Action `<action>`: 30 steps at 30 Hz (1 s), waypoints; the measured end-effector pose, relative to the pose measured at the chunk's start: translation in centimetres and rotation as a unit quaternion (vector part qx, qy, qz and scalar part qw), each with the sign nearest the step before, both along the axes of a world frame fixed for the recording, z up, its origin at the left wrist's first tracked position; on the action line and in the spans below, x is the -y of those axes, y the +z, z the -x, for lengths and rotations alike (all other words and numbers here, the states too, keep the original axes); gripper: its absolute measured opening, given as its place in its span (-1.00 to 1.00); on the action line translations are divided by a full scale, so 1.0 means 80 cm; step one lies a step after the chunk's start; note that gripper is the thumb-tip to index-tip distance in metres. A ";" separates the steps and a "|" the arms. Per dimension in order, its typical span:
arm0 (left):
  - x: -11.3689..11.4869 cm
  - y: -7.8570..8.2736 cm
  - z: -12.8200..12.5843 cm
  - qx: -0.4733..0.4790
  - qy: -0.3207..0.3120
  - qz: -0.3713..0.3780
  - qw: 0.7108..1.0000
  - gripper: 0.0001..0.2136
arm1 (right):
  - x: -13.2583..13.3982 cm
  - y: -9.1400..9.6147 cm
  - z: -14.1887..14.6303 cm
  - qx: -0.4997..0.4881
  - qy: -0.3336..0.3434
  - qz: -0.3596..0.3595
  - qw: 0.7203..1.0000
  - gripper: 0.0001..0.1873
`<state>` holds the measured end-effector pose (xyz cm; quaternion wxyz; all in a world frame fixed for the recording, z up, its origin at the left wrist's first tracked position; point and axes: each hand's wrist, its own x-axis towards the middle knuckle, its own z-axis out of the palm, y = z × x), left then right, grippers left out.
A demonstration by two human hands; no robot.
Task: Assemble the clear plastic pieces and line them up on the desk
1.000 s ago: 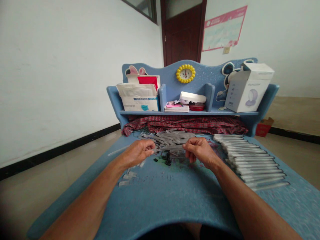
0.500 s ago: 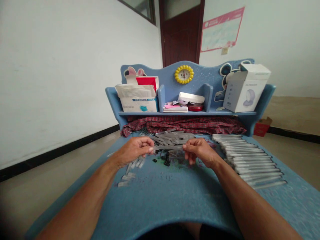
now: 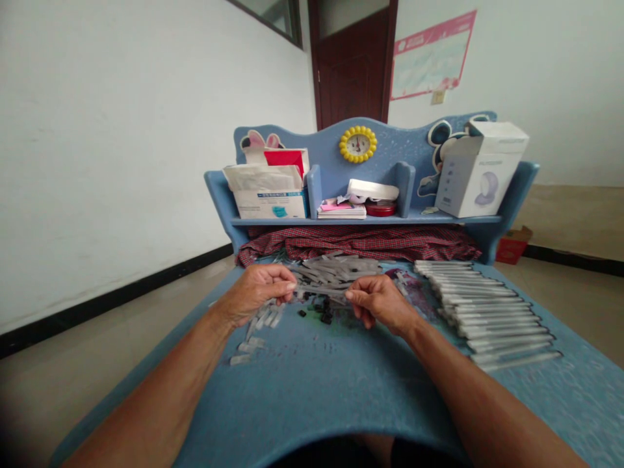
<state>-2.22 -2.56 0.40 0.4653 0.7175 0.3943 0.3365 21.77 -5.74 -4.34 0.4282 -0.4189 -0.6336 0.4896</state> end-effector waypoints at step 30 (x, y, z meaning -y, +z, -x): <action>0.001 0.000 -0.015 -0.018 0.056 -0.044 0.997 -0.84 | -0.017 -0.009 0.004 -0.010 -0.029 -0.028 0.999 -0.67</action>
